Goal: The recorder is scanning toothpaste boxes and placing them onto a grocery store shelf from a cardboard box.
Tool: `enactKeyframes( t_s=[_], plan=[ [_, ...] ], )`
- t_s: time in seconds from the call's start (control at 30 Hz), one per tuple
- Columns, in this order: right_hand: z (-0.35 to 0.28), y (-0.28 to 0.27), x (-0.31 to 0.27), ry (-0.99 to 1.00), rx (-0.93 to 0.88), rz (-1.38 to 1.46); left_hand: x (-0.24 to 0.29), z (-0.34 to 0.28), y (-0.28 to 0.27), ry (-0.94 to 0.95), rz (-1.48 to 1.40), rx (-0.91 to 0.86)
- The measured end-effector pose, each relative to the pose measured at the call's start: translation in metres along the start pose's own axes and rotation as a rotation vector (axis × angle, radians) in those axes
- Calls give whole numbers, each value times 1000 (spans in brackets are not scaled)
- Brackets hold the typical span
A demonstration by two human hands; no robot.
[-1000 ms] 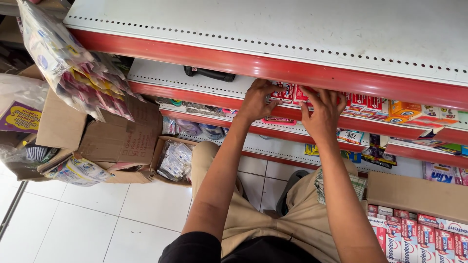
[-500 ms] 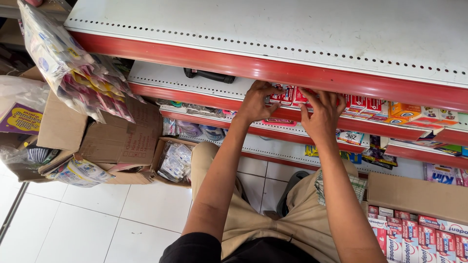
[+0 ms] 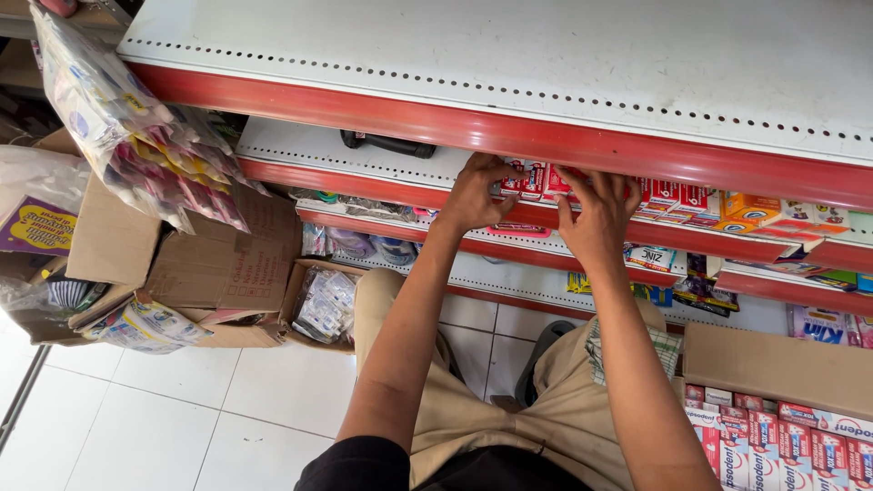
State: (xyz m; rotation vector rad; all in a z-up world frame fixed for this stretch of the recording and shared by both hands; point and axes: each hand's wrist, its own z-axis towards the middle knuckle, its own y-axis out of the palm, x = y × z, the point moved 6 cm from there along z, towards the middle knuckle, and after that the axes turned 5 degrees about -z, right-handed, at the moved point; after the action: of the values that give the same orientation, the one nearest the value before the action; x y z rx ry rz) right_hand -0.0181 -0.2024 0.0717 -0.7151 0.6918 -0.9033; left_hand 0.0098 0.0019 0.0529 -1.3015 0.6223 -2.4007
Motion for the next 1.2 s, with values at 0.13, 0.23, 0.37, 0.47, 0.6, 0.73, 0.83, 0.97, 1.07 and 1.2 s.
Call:
enactKeyframes(
  t_s=[0.13, 0.23, 0.37, 0.47, 0.6, 0.73, 0.83, 0.97, 1.07, 1.2],
  plan=[
    [-1, 0, -1, 5, -17, 12, 5, -2, -2, -18, 10, -2],
    [2, -4, -3, -16, 3, 2, 10, 1, -5, -48, 27, -21],
    [1, -5, -3, -7, -23, 15, 17, 1, -6, 50, 18, 26],
    [2, -4, -3, -13, -14, 4, 8, 4, -2, -70, -23, -50],
    [-2, -3, -1, -8, -32, -6, 7, 2, 1, -120, -49, -50],
    [4, -3, 0, -13, -44, -8, 5, 7, -2, -105, -12, -66],
    [7, -12, -5, -16, -43, -1, 5, 5, -2, -113, -21, -77],
    [10, -35, -12, -17, 22, 103, 10, 11, -4, -125, -48, -104],
    [-15, -60, -15, -17, 102, 205, 9, 5, -2, -204, -80, -139],
    [-70, -95, -7, 184, 159, 429, 2, 5, 2, -70, -57, -92]
  ],
)
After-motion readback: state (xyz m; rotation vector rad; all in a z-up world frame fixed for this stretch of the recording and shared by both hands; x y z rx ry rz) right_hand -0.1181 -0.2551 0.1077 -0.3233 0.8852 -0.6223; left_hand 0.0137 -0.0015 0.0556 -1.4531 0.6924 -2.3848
